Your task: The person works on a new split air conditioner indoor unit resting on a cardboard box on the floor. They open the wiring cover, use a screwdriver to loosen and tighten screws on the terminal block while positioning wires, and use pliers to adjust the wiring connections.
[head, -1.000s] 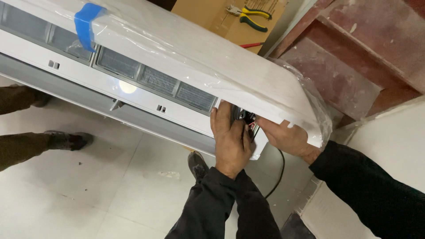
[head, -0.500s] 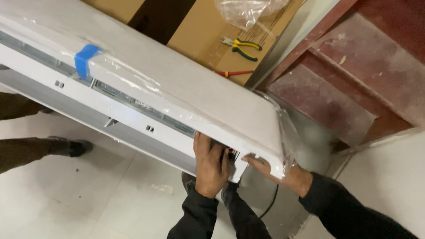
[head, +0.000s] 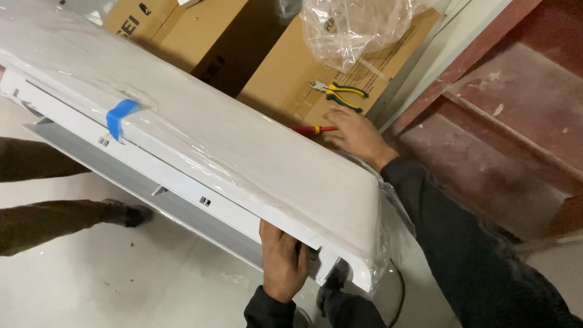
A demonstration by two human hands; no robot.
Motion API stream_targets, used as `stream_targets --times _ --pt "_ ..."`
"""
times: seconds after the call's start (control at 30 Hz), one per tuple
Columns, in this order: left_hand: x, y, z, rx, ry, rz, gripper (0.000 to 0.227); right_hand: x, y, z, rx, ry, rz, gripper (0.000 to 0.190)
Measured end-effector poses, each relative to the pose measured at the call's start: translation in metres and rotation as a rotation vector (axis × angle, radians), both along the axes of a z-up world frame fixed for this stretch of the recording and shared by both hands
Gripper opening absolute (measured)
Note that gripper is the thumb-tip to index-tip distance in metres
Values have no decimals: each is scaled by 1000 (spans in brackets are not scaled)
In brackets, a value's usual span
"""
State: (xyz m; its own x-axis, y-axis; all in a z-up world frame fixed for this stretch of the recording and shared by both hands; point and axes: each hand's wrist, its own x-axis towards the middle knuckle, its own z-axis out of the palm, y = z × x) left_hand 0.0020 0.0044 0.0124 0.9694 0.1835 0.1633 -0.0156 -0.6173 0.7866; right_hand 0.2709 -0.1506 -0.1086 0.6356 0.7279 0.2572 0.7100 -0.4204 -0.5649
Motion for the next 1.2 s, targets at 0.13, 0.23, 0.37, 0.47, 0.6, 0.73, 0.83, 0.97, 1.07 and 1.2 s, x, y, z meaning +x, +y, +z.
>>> stream_targets --times 0.13,0.23,0.37,0.47,0.6,0.73,0.83,0.97,1.07,1.2 --pt "6 -4 -2 71 -61 23 35 12 28 -49 17 -21 177 35" --pt "6 -6 -4 107 -88 41 33 3 35 -25 -25 4 82 33" --pt "-2 -6 -21 144 -154 58 17 -19 23 -1 -40 84 -232 32" --pt "-2 -6 -29 184 -227 68 10 -24 -15 4 109 77 -524 42" --pt "-5 -7 -36 192 -289 79 12 -57 -71 -44 891 369 -396 67" --pt "-3 -5 -46 204 -344 68 12 -155 -95 -123 914 678 -646 44" --pt "-8 -4 -50 188 -352 66 11 -225 -84 -173 856 932 -734 31" --pt "-4 -2 -47 179 -378 61 11 -260 -36 -228 677 1295 -694 41" --pt "-3 3 -41 173 -392 55 12 -294 -11 -288 594 1128 -543 32" --pt "-2 5 -39 163 -374 41 12 -322 24 -318 477 888 -351 25"
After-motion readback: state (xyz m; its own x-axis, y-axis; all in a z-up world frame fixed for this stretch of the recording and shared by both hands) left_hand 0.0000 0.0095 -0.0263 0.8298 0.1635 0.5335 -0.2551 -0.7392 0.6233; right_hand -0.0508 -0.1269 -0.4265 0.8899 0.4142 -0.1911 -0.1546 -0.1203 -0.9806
